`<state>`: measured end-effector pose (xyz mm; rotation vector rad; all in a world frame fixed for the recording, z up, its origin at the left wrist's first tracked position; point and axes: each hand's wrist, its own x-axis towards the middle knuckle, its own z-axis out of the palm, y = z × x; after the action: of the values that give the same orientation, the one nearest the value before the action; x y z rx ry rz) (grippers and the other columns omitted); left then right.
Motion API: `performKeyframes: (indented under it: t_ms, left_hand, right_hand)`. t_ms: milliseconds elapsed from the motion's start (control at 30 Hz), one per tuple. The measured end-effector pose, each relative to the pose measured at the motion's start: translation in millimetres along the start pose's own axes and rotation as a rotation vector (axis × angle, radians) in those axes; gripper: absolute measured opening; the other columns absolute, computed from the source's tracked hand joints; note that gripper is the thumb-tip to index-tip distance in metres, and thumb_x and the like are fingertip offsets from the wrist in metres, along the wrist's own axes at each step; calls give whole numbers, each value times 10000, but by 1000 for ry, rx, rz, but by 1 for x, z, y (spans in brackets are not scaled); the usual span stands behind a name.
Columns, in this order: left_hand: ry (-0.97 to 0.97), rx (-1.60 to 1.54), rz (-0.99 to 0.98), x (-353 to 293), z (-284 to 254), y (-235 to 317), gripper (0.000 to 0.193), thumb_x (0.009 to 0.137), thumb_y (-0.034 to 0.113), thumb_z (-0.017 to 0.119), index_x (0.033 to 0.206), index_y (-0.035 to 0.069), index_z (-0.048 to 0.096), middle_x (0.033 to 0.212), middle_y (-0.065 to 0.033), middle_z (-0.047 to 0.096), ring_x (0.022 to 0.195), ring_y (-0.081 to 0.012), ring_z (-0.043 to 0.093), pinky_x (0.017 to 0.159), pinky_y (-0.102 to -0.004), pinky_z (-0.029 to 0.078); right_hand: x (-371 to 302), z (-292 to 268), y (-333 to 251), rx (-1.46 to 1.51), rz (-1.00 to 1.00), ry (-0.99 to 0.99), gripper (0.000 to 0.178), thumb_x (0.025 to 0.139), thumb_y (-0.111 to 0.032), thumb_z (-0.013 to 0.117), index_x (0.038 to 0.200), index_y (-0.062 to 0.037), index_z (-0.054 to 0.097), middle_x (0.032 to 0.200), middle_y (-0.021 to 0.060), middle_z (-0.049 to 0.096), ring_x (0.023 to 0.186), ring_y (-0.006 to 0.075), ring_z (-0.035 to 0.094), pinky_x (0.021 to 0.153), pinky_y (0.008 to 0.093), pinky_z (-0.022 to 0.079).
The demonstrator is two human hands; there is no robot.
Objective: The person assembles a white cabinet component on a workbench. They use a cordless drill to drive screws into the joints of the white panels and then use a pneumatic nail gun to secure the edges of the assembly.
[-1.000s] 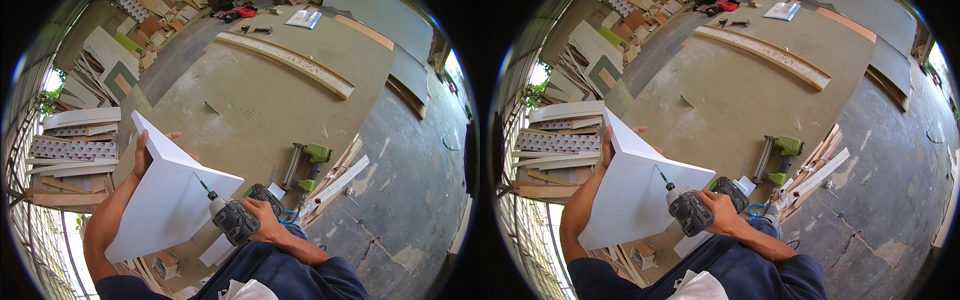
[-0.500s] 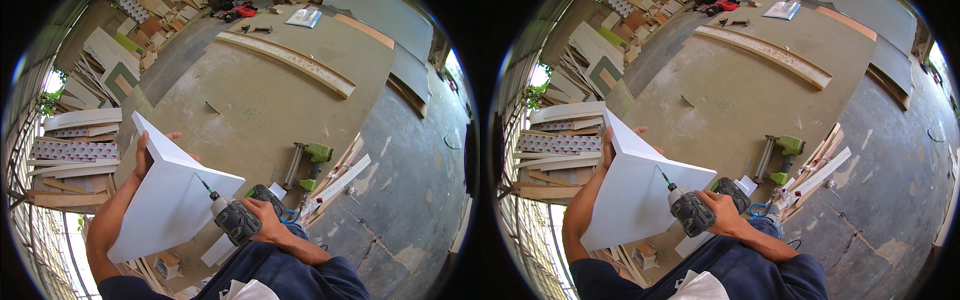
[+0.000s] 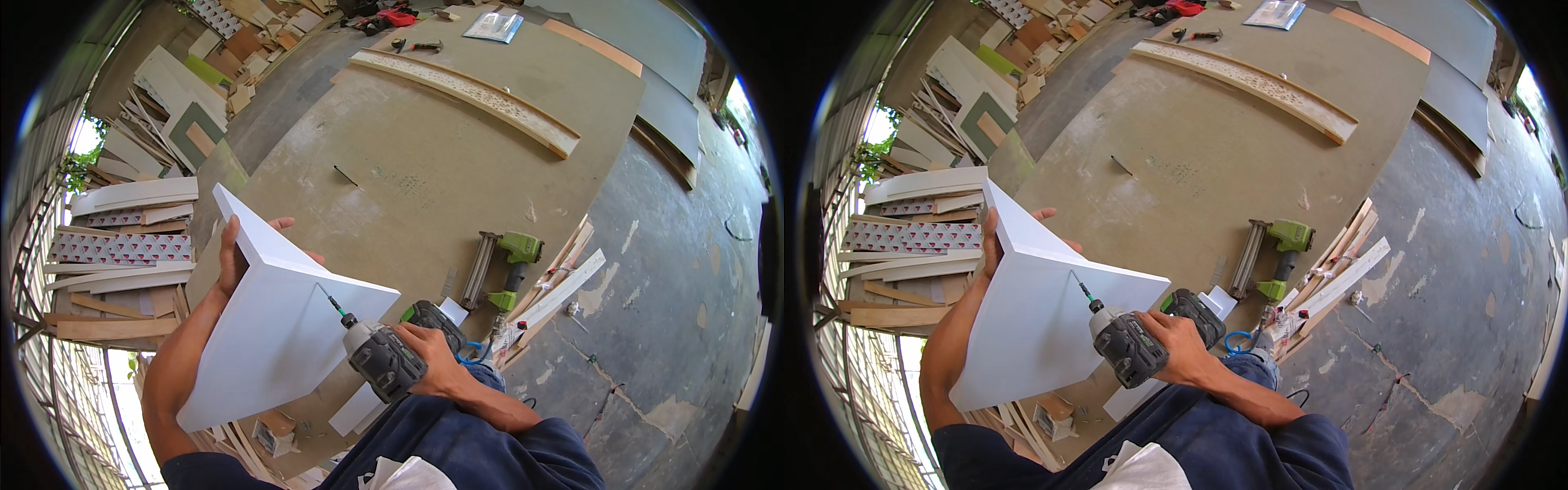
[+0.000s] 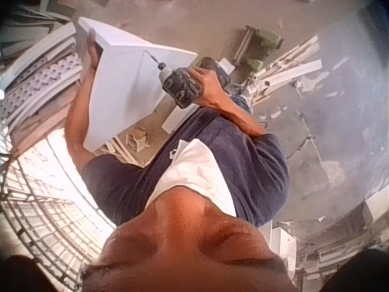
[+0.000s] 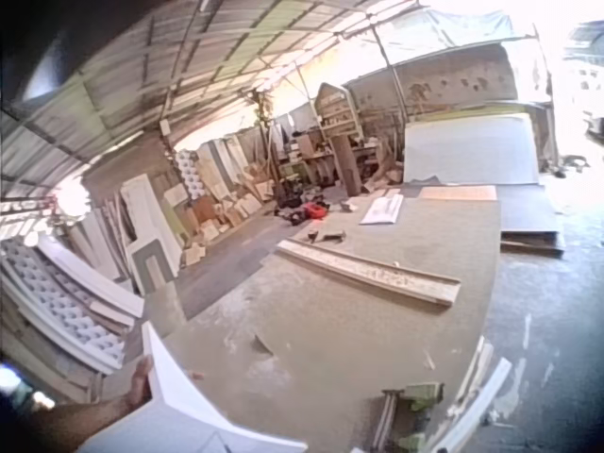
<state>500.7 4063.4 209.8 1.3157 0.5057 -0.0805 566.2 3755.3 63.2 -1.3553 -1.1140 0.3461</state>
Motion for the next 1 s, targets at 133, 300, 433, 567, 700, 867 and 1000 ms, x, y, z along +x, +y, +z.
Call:
performKeyframes:
  t_ms: [133, 300, 433, 567, 700, 867, 1000]
  left_hand:
    - [-26, -25, -6, 1, -2, 0, 1132, 787, 911, 436, 1497, 40, 297, 1260, -518, 494, 1162, -611, 579, 898, -638, 542]
    - [-35, -33, -6, 0, -5, -2, 1126, 791, 907, 438, 1499, 44, 296, 1268, -518, 490, 1172, -614, 571, 906, -639, 539]
    - [-22, -11, -5, 1, -2, 0, 1132, 788, 911, 431, 1496, 37, 296, 1262, -517, 494, 1159, -614, 579, 895, -633, 548]
    - [-2, 9, 6, 0, 1, 1, 1138, 789, 912, 425, 1489, 24, 297, 1252, -520, 498, 1143, -613, 589, 881, -629, 556]
    - [-10, 9, 4, 0, 2, 2, 1136, 790, 910, 427, 1484, 19, 303, 1248, -524, 496, 1140, -611, 592, 880, -623, 559]
    - [-12, -38, 0, 0, 1, 0, 1089, 785, 904, 448, 1419, 20, 408, 1230, -509, 523, 1131, -606, 599, 879, -644, 550]
    - [-38, -83, -14, -2, -1, -4, 987, 787, 881, 468, 1255, 17, 567, 1199, -492, 554, 1121, -611, 599, 895, -679, 525]
  right_hand:
    - [2, -4, -4, 4, 16, -22, 591, 687, -158, 785, 1225, 30, 624, 948, 196, 672, 796, 390, 696, 694, 427, 562]
    - [2, -2, -3, 6, 18, -23, 594, 686, -163, 788, 1223, 32, 624, 950, 201, 671, 799, 394, 696, 697, 427, 564]
    - [2, -2, 0, 2, -1, -7, 595, 685, -166, 788, 1220, 36, 623, 953, 203, 670, 797, 392, 697, 694, 427, 563]
    - [3, -5, -4, -2, 27, -41, 593, 687, -166, 786, 1218, 41, 622, 956, 206, 670, 792, 392, 696, 694, 427, 564]
    - [2, -5, -3, -2, 24, -36, 588, 690, -168, 785, 1215, 41, 623, 944, 203, 668, 786, 391, 695, 691, 429, 562]
    - [3, -4, -2, 7, 14, -25, 564, 694, -166, 782, 1197, 36, 627, 938, 200, 668, 787, 394, 694, 686, 433, 559]
    - [2, -2, -2, 43, 29, -22, 521, 706, -156, 772, 1170, 28, 624, 932, 199, 668, 793, 404, 690, 690, 437, 556]
